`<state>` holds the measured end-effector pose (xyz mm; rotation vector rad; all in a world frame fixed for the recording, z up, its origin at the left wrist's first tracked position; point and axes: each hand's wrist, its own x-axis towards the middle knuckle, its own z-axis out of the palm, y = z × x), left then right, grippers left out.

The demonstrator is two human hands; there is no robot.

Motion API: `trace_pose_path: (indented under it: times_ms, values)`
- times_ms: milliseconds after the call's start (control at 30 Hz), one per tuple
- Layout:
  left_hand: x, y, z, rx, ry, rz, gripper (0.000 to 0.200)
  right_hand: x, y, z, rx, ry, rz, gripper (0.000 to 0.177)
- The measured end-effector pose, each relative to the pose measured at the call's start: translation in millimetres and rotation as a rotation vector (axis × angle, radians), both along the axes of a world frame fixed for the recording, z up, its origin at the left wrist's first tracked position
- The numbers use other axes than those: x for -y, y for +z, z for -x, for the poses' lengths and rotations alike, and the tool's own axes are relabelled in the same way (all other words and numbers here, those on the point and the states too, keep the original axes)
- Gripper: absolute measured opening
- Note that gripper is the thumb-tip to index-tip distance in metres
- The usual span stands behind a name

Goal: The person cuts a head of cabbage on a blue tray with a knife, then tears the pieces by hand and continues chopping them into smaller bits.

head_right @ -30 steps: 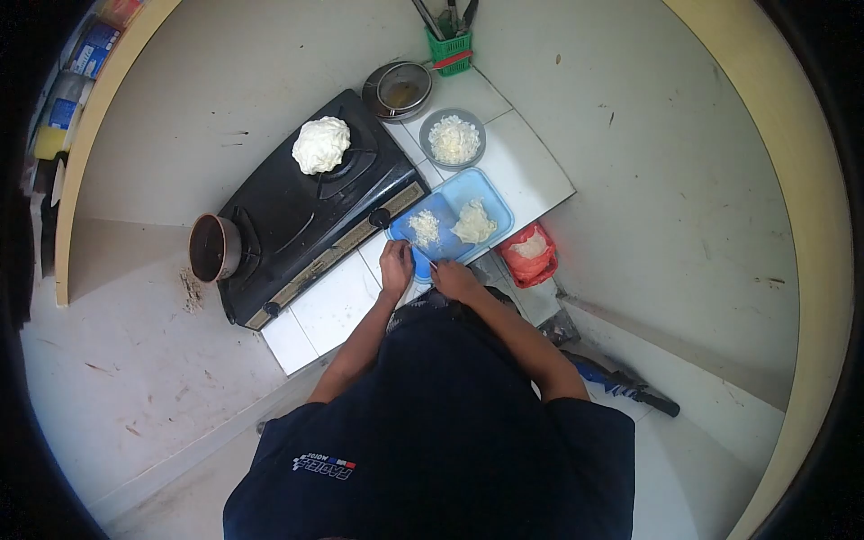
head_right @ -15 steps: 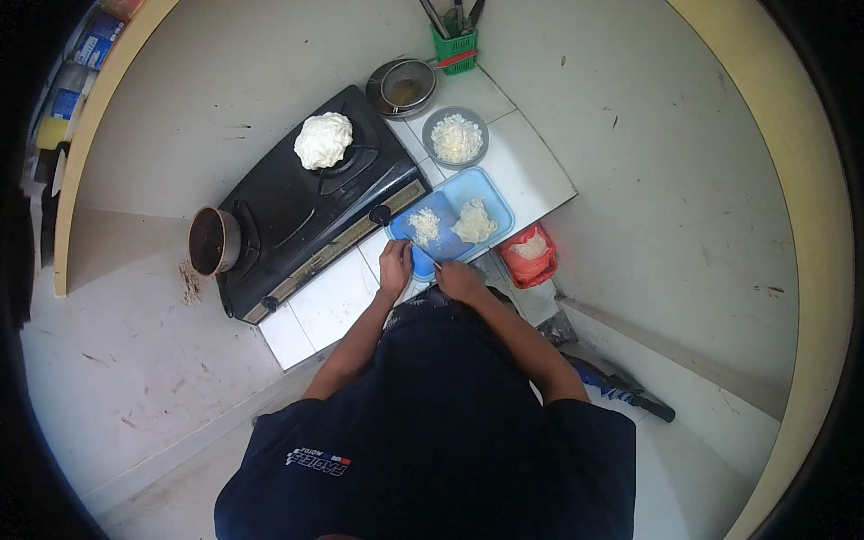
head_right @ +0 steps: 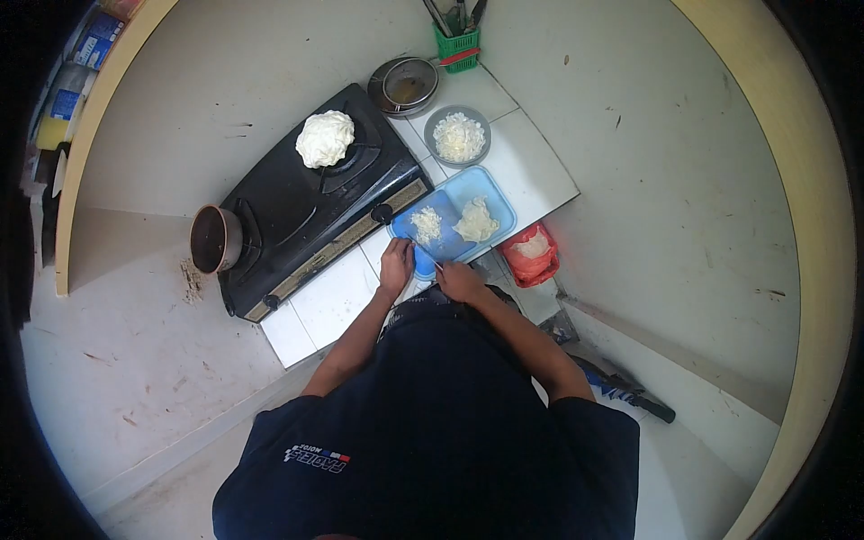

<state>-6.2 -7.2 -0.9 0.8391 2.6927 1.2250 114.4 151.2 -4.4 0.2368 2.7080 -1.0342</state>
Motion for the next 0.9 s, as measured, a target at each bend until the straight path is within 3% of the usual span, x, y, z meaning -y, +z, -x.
trace_pose_path:
  times_ms: [267, 900]
  values:
    - [-1, 1, -1, -0.019, -0.006, 0.013, 0.007, 11, -20, 11, -0.031, -0.003, -0.011, 0.04]
    - [-1, 0, -11, 0.017, 0.074, -0.036, 0.009, 0, -7, -6, 0.029, -0.029, -0.048, 0.039]
